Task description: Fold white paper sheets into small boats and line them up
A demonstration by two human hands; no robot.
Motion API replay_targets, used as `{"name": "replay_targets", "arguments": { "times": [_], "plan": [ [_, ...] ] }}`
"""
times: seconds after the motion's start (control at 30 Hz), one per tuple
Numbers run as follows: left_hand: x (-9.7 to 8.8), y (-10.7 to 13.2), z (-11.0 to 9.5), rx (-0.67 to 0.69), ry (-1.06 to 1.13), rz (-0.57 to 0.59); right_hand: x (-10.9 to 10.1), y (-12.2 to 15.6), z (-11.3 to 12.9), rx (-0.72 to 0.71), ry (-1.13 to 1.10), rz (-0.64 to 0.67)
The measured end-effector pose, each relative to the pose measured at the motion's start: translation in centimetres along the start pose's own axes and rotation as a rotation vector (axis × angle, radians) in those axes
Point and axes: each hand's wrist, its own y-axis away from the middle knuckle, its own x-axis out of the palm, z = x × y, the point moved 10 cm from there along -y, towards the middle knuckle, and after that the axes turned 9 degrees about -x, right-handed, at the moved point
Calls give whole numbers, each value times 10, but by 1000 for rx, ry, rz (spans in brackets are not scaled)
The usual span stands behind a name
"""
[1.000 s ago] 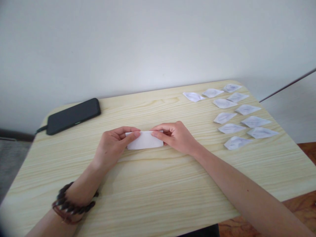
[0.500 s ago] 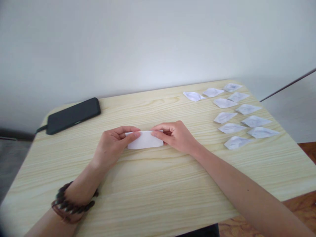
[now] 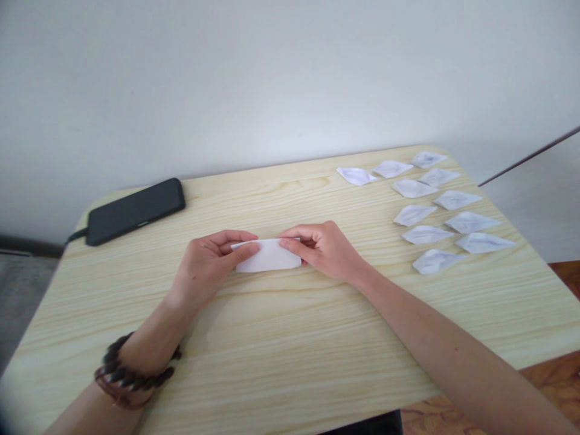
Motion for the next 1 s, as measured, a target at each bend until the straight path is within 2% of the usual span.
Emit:
{"name": "replay_targets", "arguments": {
  "times": [0.17,0.4,0.67,0.87,1.0],
  "plan": [
    [0,1,-3,8,-74,3,0,0,1,-11,32,6],
    [-1,0,-8,78,-324,-38,1,0,3,-58,64,19],
    [5,1,-11,120,-267,-5,-1,0,16,-155,175,-43],
    [17,9,-14,242,-341,-7,7,4,35,-297,225,-78],
    [24,17,-19,311,-407,-18,11,5,35,-297,223,-61]
  ]
}}
